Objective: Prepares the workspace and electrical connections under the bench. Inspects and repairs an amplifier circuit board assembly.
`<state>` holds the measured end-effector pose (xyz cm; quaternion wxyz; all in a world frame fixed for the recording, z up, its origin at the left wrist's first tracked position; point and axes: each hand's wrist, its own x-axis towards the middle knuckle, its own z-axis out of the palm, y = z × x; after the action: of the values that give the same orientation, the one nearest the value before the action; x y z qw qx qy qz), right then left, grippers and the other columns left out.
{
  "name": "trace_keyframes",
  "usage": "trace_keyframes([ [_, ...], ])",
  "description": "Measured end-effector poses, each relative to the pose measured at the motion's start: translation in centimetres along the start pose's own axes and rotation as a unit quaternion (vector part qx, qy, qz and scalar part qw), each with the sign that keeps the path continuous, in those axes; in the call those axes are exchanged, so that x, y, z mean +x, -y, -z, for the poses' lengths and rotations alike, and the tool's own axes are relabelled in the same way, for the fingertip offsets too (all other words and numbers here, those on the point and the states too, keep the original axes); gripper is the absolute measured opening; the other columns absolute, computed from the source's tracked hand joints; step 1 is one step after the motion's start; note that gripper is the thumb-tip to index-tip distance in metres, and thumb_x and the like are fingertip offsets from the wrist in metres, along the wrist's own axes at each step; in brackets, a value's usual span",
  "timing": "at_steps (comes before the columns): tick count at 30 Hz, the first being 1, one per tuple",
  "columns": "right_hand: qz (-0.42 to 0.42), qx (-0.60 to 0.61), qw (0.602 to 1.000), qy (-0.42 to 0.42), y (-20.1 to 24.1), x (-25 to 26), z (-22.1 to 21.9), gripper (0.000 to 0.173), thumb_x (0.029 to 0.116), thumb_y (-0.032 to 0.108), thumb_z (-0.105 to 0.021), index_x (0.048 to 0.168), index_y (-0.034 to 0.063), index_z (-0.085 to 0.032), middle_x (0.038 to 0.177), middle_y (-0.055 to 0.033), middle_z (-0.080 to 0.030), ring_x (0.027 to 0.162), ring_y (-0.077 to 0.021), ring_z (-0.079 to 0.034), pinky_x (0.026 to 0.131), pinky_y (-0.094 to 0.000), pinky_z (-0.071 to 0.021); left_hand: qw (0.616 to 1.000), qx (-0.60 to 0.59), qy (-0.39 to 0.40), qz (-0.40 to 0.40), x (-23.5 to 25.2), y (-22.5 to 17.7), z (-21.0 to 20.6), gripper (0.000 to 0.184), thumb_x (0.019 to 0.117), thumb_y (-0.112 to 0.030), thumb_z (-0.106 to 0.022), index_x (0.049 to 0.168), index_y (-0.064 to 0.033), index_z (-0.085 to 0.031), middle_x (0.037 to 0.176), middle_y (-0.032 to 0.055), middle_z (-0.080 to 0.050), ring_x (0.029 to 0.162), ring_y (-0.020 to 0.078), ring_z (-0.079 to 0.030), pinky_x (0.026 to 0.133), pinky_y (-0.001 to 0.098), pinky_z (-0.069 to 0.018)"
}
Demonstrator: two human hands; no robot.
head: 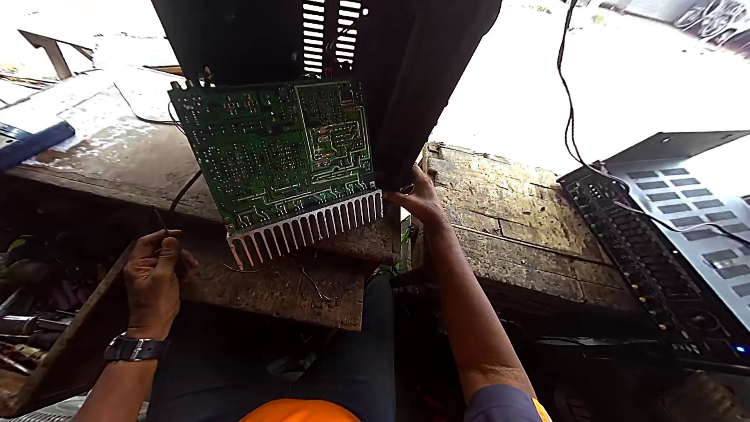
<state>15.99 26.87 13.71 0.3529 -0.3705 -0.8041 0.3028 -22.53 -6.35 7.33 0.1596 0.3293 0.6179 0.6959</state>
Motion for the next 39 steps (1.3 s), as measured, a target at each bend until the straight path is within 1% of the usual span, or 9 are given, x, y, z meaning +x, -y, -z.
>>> trace_keyframes([
  [3,-0.003,0.012,1.0,0.0,0.13,0.01,0.01,0.073,0.0719,0.038,-0.087,0.132,0.0066,-0.06,0.113,-0.0114,-0.07,0.095,-0.0197,-0.07,0.082,-0.0433,-0.0598,1.0,-0.008,0.011,-0.008,0.04,-0.01,0.02,0.02,0.1079,-0.022,-0.05,0.123,-0.0124,-0.06,0.069,-0.0043,-0.065,0.052,0.0053,-0.061,0.047,0.0171,-0.0512],
  [6,-0.007,0.007,1.0,0.0,0.05,0.03,0.08,0.072,0.0723,0.041,-0.087,0.129,0.0068,-0.061,0.111,-0.0108,-0.07,0.094,-0.0198,-0.07,0.081,-0.0439,-0.0601,1.0,-0.012,0.014,-0.011,0.06,-0.02,0.0,0.018,0.1077,-0.021,-0.051,0.12,-0.012,-0.06,0.069,-0.0041,-0.065,0.052,0.0055,-0.062,0.048,0.0171,-0.0518],
  [11,-0.009,0.016,1.0,-0.005,-0.04,-0.15,-0.07,0.07,0.0724,0.038,-0.087,0.13,0.0075,-0.061,0.115,-0.0111,-0.069,0.094,-0.0187,-0.07,0.078,-0.0412,-0.0604,0.999,-0.023,0.021,-0.01,-0.09,0.05,0.19,0.014,0.106,-0.019,-0.053,0.116,-0.0124,-0.06,0.071,-0.0029,-0.067,0.053,0.0056,-0.062,0.048,0.0163,-0.0512],
  [14,-0.009,0.007,1.0,-0.005,0.1,-0.17,-0.02,0.07,0.0729,0.039,-0.086,0.131,0.0075,-0.061,0.116,-0.0116,-0.069,0.094,-0.0197,-0.071,0.079,-0.0431,-0.0614,0.999,-0.027,0.028,-0.009,-0.16,0.14,0.42,0.013,0.1051,-0.019,-0.053,0.114,-0.0129,-0.061,0.071,-0.0023,-0.066,0.054,0.0058,-0.062,0.049,0.017,-0.0513],
  [22,0.012,-0.011,1.0,-0.003,-0.21,-0.4,0.1,0.072,0.0746,0.044,-0.086,0.131,0.0069,-0.061,0.116,-0.0112,-0.069,0.097,-0.019,-0.069,0.081,-0.0423,-0.059,0.999,-0.016,0.023,-0.036,-0.15,0.28,0.41,0.013,0.1059,-0.024,-0.054,0.104,-0.0158,-0.063,0.064,-0.0081,-0.061,0.049,0.0042,-0.058,0.047,0.0179,-0.0516],
  [26,0.018,-0.022,1.0,-0.004,-0.29,-0.56,0.04,0.074,0.0745,0.046,-0.085,0.132,0.006,-0.061,0.116,-0.0118,-0.068,0.094,-0.0186,-0.068,0.08,-0.0408,-0.0584,0.999,-0.015,0.022,-0.036,-0.2,0.31,0.51,0.014,0.1065,-0.024,-0.053,0.105,-0.015,-0.063,0.065,-0.0079,-0.063,0.049,0.0045,-0.06,0.047,0.0183,-0.0525],
  [30,0.031,-0.021,0.999,-0.007,-0.45,-0.5,0.07,0.071,0.0754,0.042,-0.086,0.131,0.0056,-0.061,0.112,-0.0116,-0.069,0.09,-0.0185,-0.068,0.077,-0.04,-0.059,0.999,-0.008,0.029,-0.027,-0.1,0.2,0.54,0.014,0.1066,-0.022,-0.051,0.106,-0.0157,-0.064,0.065,-0.0086,-0.063,0.05,0.0038,-0.059,0.048,0.0176,-0.0515],
  [35,0.03,-0.017,0.999,-0.011,-0.26,-0.49,0.13,0.077,0.0746,0.042,-0.086,0.137,0.0052,-0.058,0.116,-0.0112,-0.069,0.094,-0.0187,-0.068,0.08,-0.0403,-0.0584,0.999,-0.007,0.047,-0.02,0.0,0.28,0.84,0.013,0.105,-0.021,-0.053,0.106,-0.017,-0.065,0.068,-0.0081,-0.063,0.053,0.0048,-0.059,0.049,0.0186,-0.0516],
  [39,0.042,-0.019,0.999,-0.022,-0.47,-0.48,0.2,0.076,0.074,0.038,-0.087,0.137,0.0053,-0.059,0.11,-0.0106,-0.069,0.091,-0.0181,-0.067,0.078,-0.0389,-0.0583,0.998,-0.011,0.053,-0.018,-0.03,0.04,0.75,0.013,0.1059,-0.017,-0.05,0.107,-0.0141,-0.062,0.068,-0.0101,-0.063,0.052,0.0034,-0.059,0.048,0.0175,-0.0516],
])
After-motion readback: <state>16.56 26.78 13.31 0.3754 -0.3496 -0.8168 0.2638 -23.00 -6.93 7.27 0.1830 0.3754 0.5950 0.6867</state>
